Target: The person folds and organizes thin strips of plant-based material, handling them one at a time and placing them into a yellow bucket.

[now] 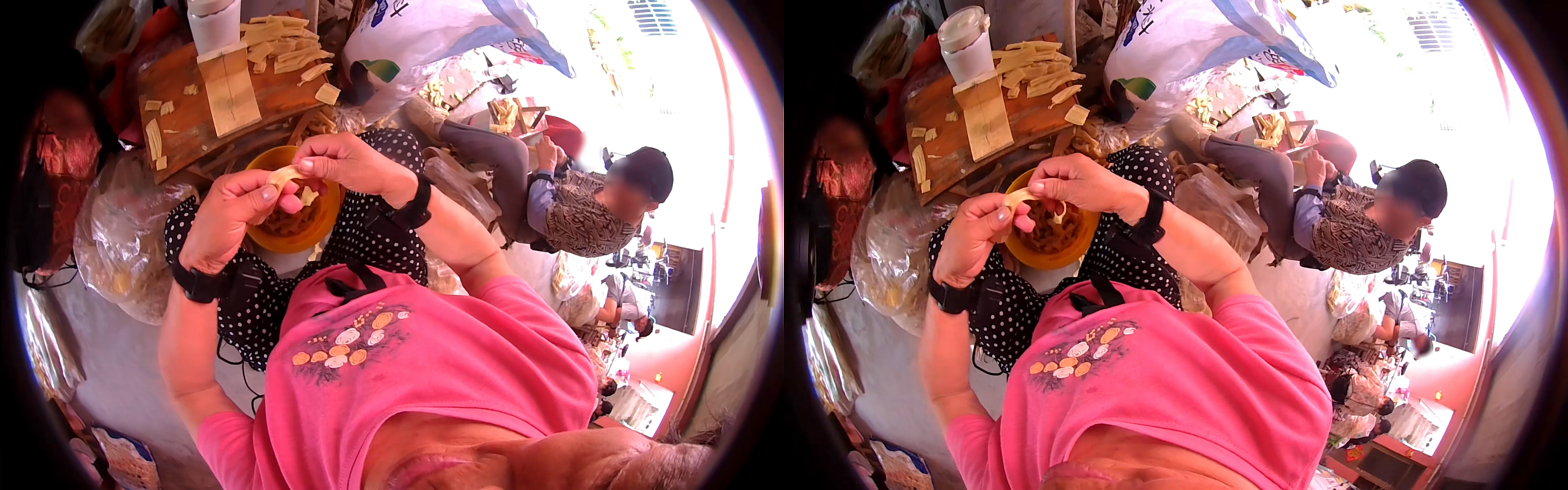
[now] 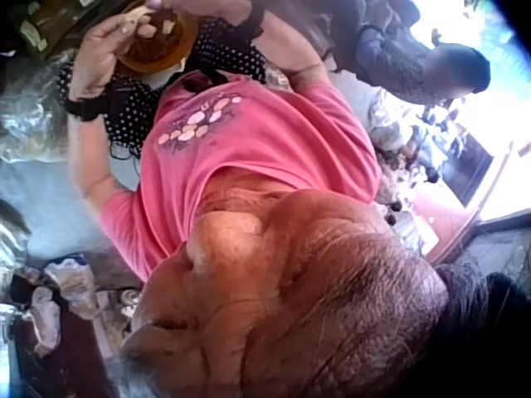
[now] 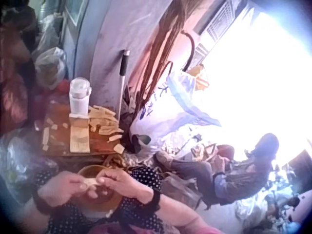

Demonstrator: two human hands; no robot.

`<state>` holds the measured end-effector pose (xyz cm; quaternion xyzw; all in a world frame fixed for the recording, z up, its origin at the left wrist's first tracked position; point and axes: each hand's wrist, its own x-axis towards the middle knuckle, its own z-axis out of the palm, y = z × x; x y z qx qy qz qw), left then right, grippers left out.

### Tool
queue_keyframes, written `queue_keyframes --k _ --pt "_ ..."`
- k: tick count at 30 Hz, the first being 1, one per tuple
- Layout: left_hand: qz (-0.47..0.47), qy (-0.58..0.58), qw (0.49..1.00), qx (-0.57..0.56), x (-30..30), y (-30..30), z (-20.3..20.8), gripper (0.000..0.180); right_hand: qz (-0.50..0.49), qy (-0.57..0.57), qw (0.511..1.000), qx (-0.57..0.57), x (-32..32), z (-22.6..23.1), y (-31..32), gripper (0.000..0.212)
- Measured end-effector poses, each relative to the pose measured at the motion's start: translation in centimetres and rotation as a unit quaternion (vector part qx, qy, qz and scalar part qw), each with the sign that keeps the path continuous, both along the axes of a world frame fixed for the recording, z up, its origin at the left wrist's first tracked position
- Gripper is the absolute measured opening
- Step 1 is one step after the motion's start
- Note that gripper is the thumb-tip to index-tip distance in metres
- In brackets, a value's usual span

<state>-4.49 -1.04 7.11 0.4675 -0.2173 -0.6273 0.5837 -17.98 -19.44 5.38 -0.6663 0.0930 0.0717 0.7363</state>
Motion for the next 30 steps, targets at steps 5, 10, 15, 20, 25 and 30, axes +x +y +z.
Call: queue_keyframes --k 5,10,15,20,25,30 --pt "0.122 -0.033 0.968 -0.217 -1.3 1.0 3.7 0.028 -0.015 -0.056 0.991 0.122 1.1 5.3 1.3 0.028" --pt "0.176 -0.337 0.897 -0.225 -1.2 0.0 5.0 0.022 -0.025 0.005 0.965 0.262 0.6 3.0 2.2 0.029" --pt "0.173 -0.561 0.794 -0.161 -1.3 -0.9 1.5 0.022 0.030 0.101 0.899 0.425 0.5 0.0 2.8 0.037" --pt "0.139 -0.628 0.753 -0.138 -2.7 -1.6 -0.2 0.022 0.133 0.078 0.806 0.571 0.5 -5.1 3.0 0.044" --pt "0.126 -0.660 0.731 -0.121 -3.6 -2.1 -1.4 0.020 0.074 0.063 0.749 0.655 0.0 -7.3 4.2 0.032" --pt "0.150 -0.692 0.698 -0.107 -3.9 -2.9 -1.4 0.022 -0.042 -0.044 0.785 0.616 0.5 -6.2 4.0 0.012"
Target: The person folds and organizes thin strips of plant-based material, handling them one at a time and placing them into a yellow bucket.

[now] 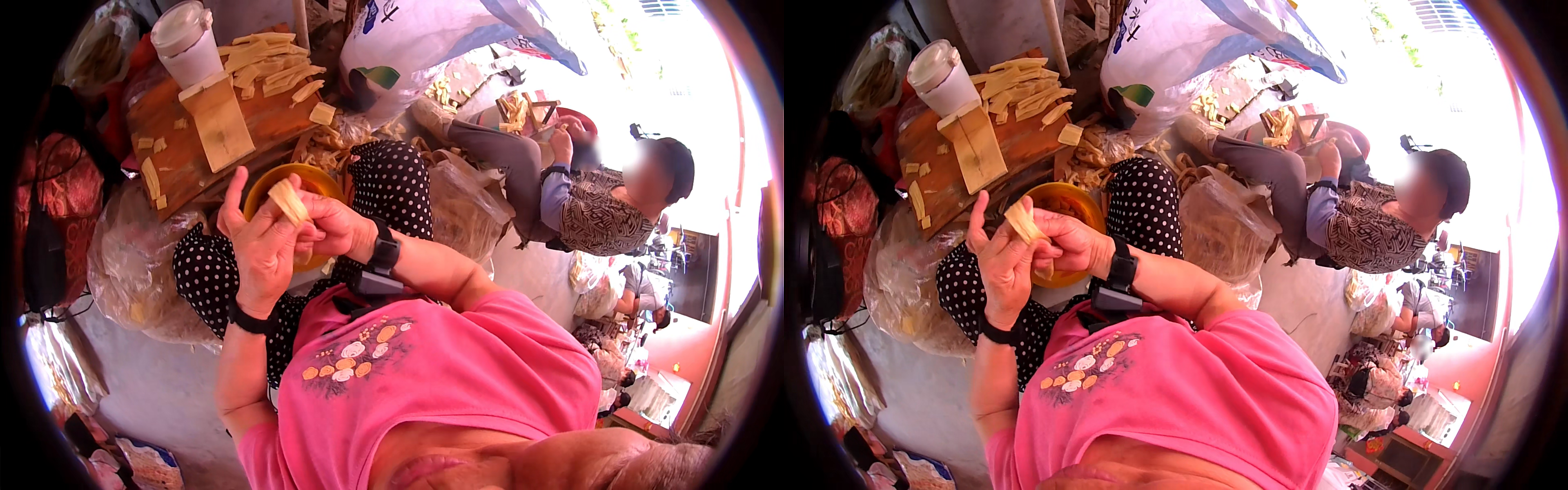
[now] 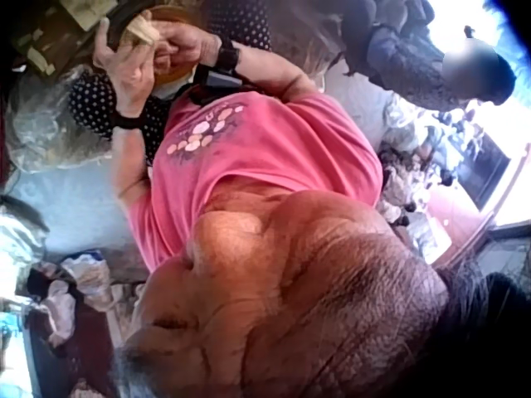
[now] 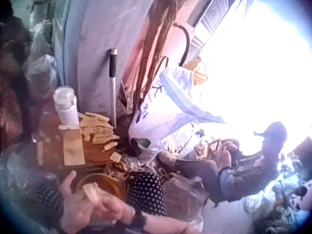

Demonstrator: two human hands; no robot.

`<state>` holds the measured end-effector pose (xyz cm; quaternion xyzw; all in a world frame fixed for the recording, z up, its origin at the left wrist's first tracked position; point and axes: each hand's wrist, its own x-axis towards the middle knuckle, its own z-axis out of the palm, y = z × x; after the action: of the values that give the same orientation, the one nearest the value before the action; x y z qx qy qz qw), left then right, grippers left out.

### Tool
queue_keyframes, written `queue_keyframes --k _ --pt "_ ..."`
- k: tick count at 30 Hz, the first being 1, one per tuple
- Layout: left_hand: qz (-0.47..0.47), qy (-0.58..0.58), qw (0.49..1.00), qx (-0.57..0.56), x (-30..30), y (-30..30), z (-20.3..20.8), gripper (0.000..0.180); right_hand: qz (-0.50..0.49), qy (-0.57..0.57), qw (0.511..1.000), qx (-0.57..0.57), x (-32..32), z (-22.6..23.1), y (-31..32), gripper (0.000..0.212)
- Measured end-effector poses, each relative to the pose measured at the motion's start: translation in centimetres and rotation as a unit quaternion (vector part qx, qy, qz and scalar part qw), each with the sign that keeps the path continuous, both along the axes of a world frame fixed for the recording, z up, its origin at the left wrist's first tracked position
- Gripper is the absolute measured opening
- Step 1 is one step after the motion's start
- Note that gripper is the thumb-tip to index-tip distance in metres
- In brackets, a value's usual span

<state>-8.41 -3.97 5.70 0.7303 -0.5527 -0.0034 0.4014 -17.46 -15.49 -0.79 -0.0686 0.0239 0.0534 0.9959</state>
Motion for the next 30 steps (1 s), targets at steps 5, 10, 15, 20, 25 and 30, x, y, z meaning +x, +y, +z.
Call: queue_keyframes --k 5,10,15,20,25,30 --pt "0.090 0.057 0.994 -0.036 0.3 -1.0 -1.8 0.026 -0.198 0.204 0.896 -0.342 0.0 2.7 0.2 0.017" --pt "0.103 0.154 0.981 -0.052 0.8 -1.8 -2.0 0.021 -0.236 0.104 0.795 -0.549 -0.6 2.1 -1.5 0.018" --pt "0.034 0.192 0.980 -0.025 0.8 -1.7 -1.9 0.025 -0.127 0.109 0.833 -0.528 -1.2 2.2 -4.6 0.010" --pt "-0.040 0.165 0.985 0.024 0.7 -2.2 -1.9 0.020 -0.036 0.047 0.702 -0.709 -1.4 2.4 -6.7 0.008" --pt "-0.007 0.324 0.945 0.039 0.5 -2.3 -2.7 0.015 -0.060 0.087 0.653 -0.750 -1.5 2.0 -5.9 0.013" --pt "0.051 0.538 0.841 -0.017 1.4 -1.6 -3.7 0.011 -0.064 0.078 0.658 -0.746 -1.1 1.6 -5.5 0.021"
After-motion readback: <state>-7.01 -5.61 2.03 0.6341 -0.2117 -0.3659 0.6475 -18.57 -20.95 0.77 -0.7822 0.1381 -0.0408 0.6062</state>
